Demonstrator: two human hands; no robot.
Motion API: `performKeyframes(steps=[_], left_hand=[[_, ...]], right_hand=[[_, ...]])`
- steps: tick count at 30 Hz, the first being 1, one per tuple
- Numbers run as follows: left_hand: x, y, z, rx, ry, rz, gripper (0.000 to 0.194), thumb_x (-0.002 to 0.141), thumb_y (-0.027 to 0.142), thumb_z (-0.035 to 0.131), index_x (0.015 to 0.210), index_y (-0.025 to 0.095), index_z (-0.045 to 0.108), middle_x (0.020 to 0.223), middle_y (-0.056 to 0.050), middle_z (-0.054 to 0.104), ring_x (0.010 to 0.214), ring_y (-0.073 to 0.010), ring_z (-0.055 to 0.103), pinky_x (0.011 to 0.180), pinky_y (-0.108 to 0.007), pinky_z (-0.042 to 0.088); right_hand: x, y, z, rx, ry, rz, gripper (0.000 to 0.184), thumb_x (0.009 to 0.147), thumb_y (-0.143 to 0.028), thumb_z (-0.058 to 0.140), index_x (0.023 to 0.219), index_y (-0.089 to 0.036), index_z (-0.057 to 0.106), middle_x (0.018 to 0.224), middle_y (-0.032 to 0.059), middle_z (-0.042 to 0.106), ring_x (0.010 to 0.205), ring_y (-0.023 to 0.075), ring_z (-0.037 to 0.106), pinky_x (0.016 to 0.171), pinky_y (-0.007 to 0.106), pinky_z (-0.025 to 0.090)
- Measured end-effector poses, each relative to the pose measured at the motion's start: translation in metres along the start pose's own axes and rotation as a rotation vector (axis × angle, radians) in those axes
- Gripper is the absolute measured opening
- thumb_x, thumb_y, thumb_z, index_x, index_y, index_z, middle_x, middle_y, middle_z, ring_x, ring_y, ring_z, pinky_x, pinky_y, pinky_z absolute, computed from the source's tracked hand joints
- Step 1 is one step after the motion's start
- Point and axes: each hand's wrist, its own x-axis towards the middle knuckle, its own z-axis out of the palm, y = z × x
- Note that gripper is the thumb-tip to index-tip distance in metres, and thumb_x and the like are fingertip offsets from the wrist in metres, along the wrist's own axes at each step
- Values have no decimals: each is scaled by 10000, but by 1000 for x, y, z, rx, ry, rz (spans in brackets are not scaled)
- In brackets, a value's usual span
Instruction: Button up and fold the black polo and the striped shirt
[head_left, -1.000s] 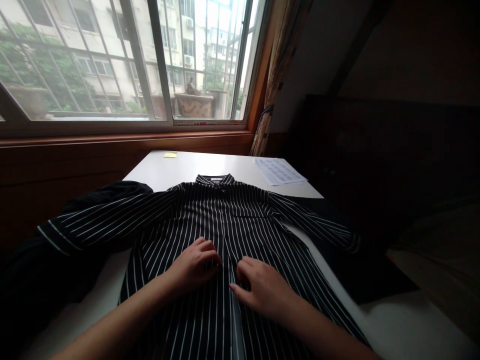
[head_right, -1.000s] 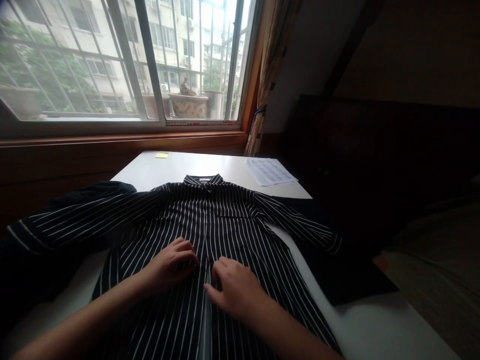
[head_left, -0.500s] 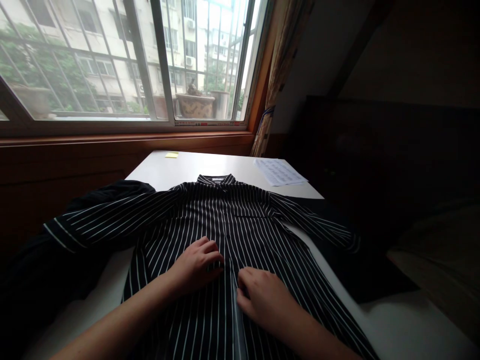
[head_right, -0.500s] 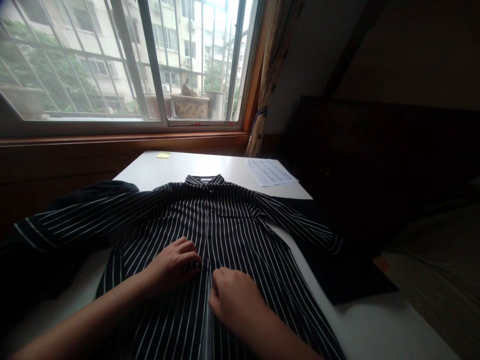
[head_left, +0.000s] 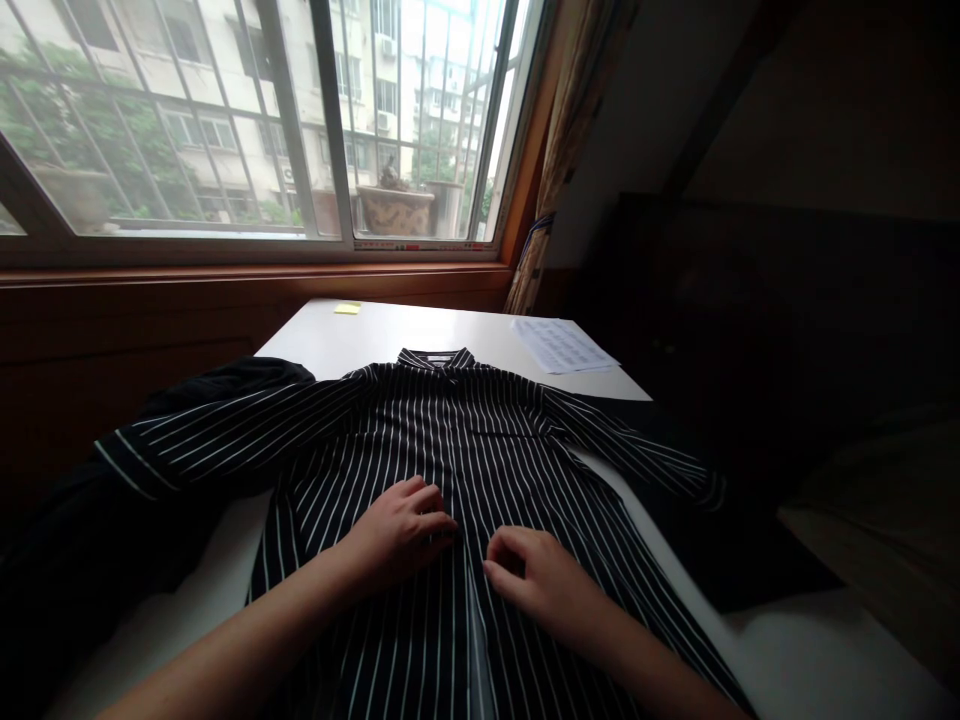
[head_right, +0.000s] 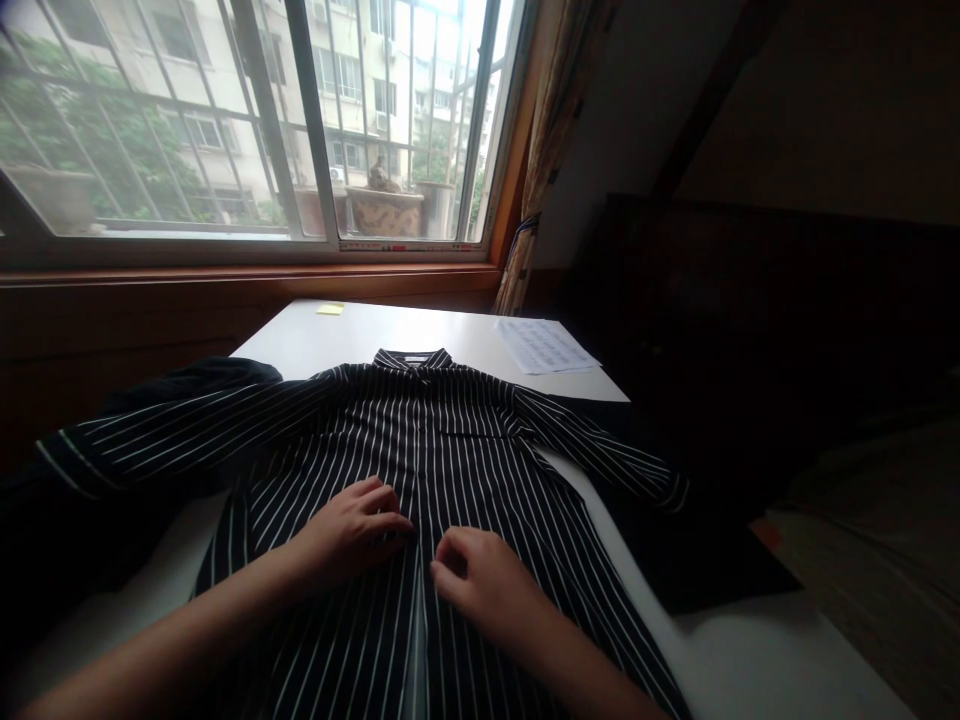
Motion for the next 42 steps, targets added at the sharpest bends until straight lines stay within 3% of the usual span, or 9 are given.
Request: performKeyframes(steps=[5,11,23,29,34,42], left_hand=[[0,1,0,-12,0,55,199,927,271,614,1111,289,691,981,-36,603,890,-194,506,712,-308,456],[0,-2,3,-46,-18,10,210,895,264,662,1098,313,685,993,-17,600,914,-200,509,725,-309,459],[2,-5,6,-145,-13,-71,208,873,188,673,1066,265,675,1018,-21,607,957,-194,527,784,-312,500],[3,-5,5,-157,-18,-81,210,874,181,674,1065,267,671,1020,-18,608,960,-196,526,802,-327,499],[4,-5,6,-154,-29,-71,226,871,174,676,1076,269,667,1022,-21,605,960,-199,529,793,-329,498],[3,-4,6,-94,-40,-61,231,886,205,662,1107,272,650,1030,-30,599,963,-209,530,779,-332,499]], right_hand=[[3,-3,3,-135,74,-73,35,866,-216,616,834,-206,607,829,-15,624,758,137,568,687,261,418],[12,-11,6,-363,52,-135,53,867,-262,625,865,-214,603,882,1,623,825,169,575,740,290,433],[29,-28,8,-625,-47,-37,164,861,-238,500,918,-166,635,904,79,693,831,227,651,691,316,430],[33,-19,4,-539,-34,-88,109,829,-214,517,816,-176,619,836,47,686,738,180,620,624,281,361],[36,1,-7,-307,-76,-135,53,794,-198,586,743,-184,594,749,-10,635,655,113,537,575,231,317],[40,12,-21,-117,-156,-144,78,839,-218,589,772,-187,613,737,-26,617,638,94,526,565,212,337]])
